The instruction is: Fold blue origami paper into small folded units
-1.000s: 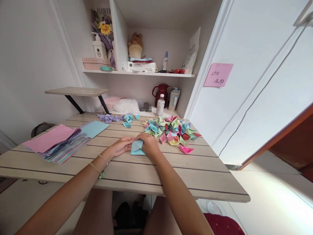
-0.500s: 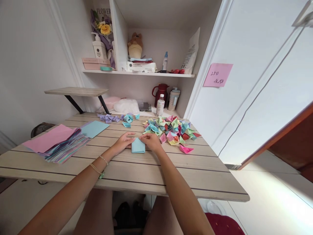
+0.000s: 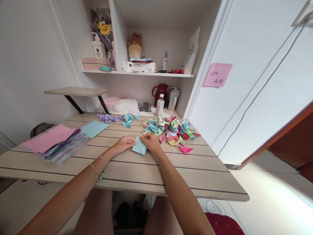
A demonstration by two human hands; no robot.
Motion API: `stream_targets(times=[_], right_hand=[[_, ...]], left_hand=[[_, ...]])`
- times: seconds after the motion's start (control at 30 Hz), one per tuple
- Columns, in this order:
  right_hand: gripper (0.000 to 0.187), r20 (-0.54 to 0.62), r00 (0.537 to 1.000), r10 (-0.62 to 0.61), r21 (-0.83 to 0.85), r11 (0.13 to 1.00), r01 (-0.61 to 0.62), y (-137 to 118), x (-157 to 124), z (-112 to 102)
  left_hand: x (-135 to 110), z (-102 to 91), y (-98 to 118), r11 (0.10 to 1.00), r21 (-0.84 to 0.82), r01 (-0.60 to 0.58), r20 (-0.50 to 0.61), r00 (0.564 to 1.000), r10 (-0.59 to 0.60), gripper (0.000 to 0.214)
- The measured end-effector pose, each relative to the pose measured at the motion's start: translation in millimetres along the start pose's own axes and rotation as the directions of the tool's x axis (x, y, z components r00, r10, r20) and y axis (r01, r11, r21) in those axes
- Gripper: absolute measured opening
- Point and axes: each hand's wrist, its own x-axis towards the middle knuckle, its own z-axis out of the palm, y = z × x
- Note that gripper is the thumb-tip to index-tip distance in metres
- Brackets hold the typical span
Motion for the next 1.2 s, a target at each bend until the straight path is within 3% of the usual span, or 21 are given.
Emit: stream_targets(times=[0.17, 0.3, 0.53, 0.73, 0.9, 1.07, 1.2], right_hand=[[0.02, 0.003, 0.999, -0.035, -0.077, 0.996, 0.036, 2.7, 2.6, -2.1], [0.022, -0.053, 0.998, -0.025, -0.116, 0.993, 0.019, 3.3, 4.0, -5.5], [0.031, 0.059, 0.998, -0.012, 0.192, 0.981, 0.001, -3.1, 4.0, -11.8], [0.035, 0.085, 0.996, 0.003, 0.311, 0.95, -0.029, -4.5, 4.8, -13.9], [0.041, 0.265, 0.963, -0.057, 0.354, 0.934, -0.042, -9.7, 1.2, -19.1], [0.052, 0.316, 0.947, -0.065, 0.361, 0.931, -0.057, -10.2, 0.4, -21.3], [0.043, 0.302, 0.951, -0.068, 0.354, 0.934, -0.045, -10.2, 1.3, -21.3]], left_hand=[[0.6, -1.7, -1.3, 0.998, 0.032, -0.046, -0.08, 0.996, 0.049, 0.031], [0.9, -2.3, -0.1, 0.998, 0.013, -0.057, -0.077, 0.995, 0.058, 0.033], [-1.1, -3.4, 10.1, 0.982, -0.028, -0.187, -0.22, 0.959, 0.176, 0.033], [-9.2, 3.5, 16.5, 0.977, -0.129, -0.172, -0.004, 0.985, 0.173, 0.038], [-8.4, 0.7, 16.0, 0.962, -0.201, -0.187, -0.045, 0.982, 0.181, 0.042], [-7.5, -2.0, 16.1, 0.959, -0.228, -0.171, -0.033, 0.985, 0.168, 0.049], [-7.5, -1.8, 15.7, 0.958, -0.239, -0.159, -0.029, 0.987, 0.157, 0.05]])
